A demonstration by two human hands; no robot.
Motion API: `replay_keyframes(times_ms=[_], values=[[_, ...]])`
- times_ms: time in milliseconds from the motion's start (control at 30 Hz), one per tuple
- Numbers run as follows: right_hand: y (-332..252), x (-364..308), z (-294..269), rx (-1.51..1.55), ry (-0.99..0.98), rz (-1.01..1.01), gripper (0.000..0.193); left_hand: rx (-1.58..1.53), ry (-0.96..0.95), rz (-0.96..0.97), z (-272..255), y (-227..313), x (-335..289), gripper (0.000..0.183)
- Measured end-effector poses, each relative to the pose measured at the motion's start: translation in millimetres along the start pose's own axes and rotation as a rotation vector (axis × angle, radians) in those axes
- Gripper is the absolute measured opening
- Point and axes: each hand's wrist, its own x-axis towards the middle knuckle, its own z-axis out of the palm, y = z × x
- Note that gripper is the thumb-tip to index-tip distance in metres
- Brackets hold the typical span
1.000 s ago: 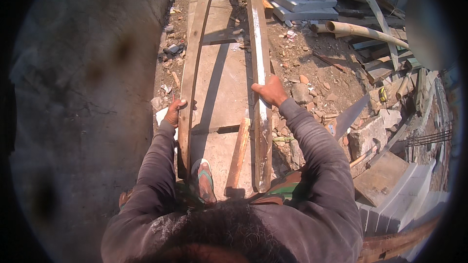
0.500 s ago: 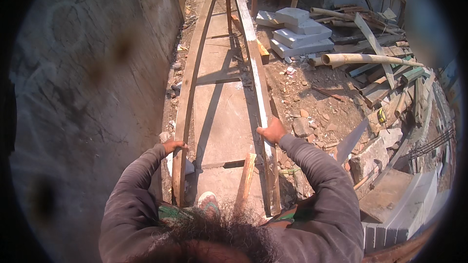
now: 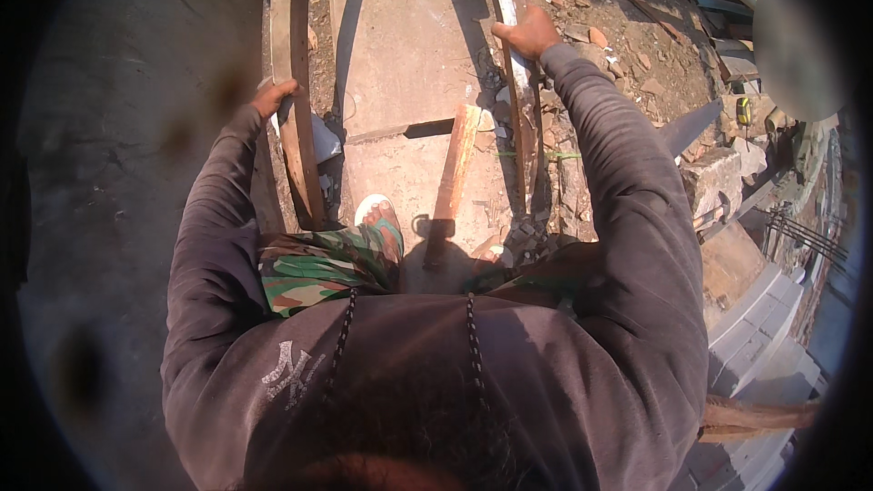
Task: The person hammers nails into wood planks and uses a hand saw to cut wood while assembling a frame on a construction site.
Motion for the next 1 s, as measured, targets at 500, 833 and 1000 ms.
replay_keyframes(times_ms=[500, 833, 1000], values=[[57, -2, 6, 0.121, 0.032, 0.010, 0.049, 0.039, 0.243, -0.065, -19, -34, -2, 0.048], [18, -23, -4, 0.250, -0.018, 0.186, 0.059, 0.158, 0.361, -0.201, -35, -36, -3, 0.059], [-12, -31, 4, 0.256, 0.146, 0.325, 0.042, 0.223, 0.552, -0.185, -27, -60, -5, 0.053]])
